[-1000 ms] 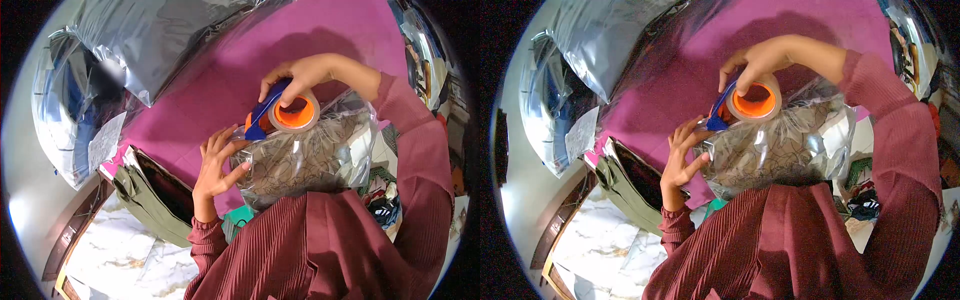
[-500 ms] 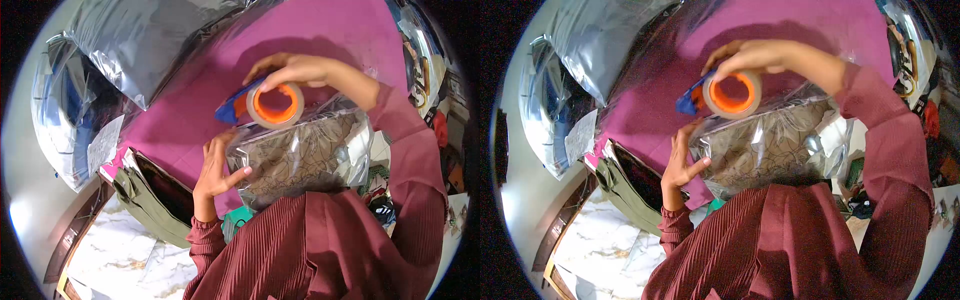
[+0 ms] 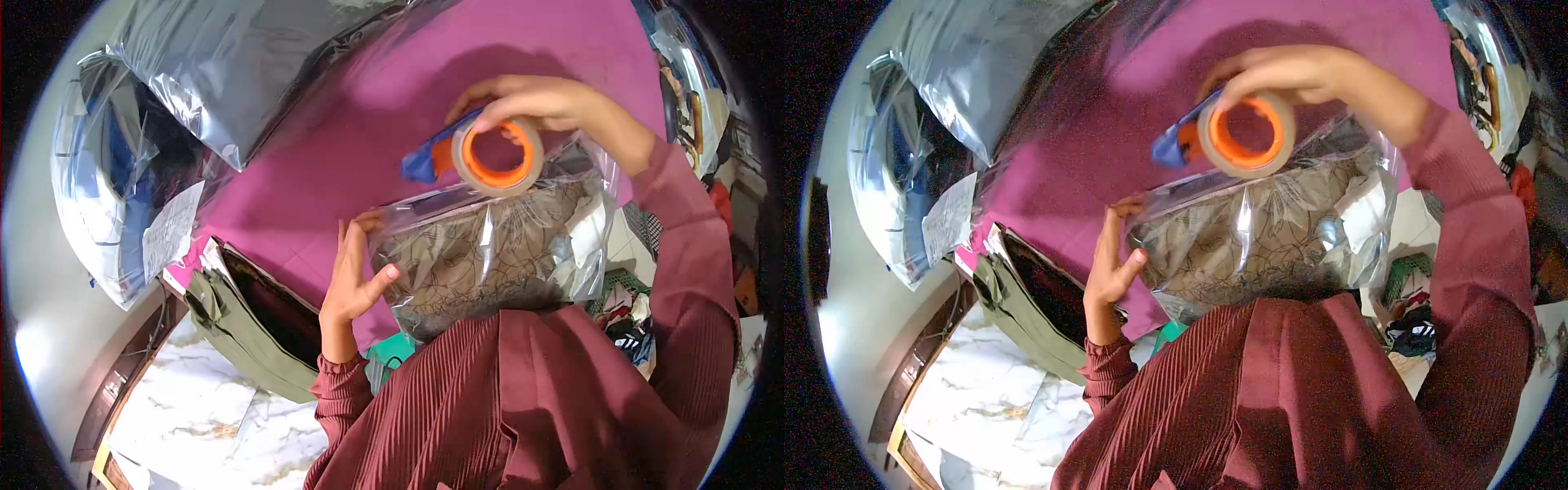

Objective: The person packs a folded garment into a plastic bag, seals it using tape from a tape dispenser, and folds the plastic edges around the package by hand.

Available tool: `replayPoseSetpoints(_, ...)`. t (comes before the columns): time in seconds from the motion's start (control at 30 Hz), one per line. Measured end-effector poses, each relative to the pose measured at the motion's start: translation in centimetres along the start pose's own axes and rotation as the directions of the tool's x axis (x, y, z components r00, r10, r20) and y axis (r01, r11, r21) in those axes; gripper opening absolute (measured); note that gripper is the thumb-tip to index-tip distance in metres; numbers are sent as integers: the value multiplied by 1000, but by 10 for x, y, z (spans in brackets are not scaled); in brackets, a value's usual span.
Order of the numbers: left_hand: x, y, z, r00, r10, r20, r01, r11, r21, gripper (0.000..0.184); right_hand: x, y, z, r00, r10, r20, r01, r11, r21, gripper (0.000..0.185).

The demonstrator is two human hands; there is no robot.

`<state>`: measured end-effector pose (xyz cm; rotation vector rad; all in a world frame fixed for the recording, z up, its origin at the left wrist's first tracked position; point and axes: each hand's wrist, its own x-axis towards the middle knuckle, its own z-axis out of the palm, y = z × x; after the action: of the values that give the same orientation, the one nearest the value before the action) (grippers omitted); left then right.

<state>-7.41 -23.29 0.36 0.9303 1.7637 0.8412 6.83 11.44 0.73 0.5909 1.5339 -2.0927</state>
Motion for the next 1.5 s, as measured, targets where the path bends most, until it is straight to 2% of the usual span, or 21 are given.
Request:
replayPoseSetpoints(0.03,0,2,0,1000,-1,-4,1,1000,-2,80,-9,10,-7,998,36,-55,-31,996,82,45)
replayPoseSetpoints(0.07,0,6,-1,1000,22,15,-24,989,145,79,-18,18,-14,991,75,-107,-57,985,163,44)
replayPoseSetpoints(0.1,2,10,-1,998,45,37,-53,956,288,78,-28,20,-17,992,75,-106,-57,986,157,44)
replayPoseSetpoints(0.17,4,21,-1,993,76,96,-116,827,549,77,-54,21,-14,989,56,-140,-8,948,319,44)
replayPoseSetpoints(0.37,14,57,12,964,260,61,-224,664,713,69,-109,28,-6,977,-84,-194,126,969,213,49)
replayPoseSetpoints(0.5,22,82,34,786,616,-55,-391,563,728,66,-143,18,25,949,-281,-146,299,947,117,49)
replayPoseSetpoints(0.7,-21,145,58,694,691,-200,-278,514,812,53,-191,11,73,975,-162,-153,198,946,256,50)
replayPoseSetpoints(0.83,-33,156,75,318,926,-205,-80,242,967,55,-212,14,92,984,-80,-159,114,970,213,57)
replayPoseSetpoints(0.87,-35,157,80,314,928,-202,-82,238,968,55,-215,16,95,983,-85,-162,119,970,211,57)
replayPoseSetpoints(1.0,-36,159,100,114,962,-249,-71,258,964,36,-224,29,107,973,-138,-185,183,950,254,56)
replayPoseSetpoints(1.03,-39,160,101,108,963,-246,-72,254,964,36,-227,30,110,971,-144,-189,189,950,250,56)
replayPoseSetpoints(1.17,-56,162,105,301,935,-185,-50,210,977,46,-239,29,123,977,-93,-194,148,945,293,53)
replayPoseSetpoints(1.37,-73,150,120,298,932,-207,-56,233,971,30,-245,38,145,966,-104,-237,177,933,312,52)
replayPoseSetpoints(1.5,-83,138,124,299,932,-205,-144,256,956,17,-249,27,160,958,-128,-257,195,947,255,51)
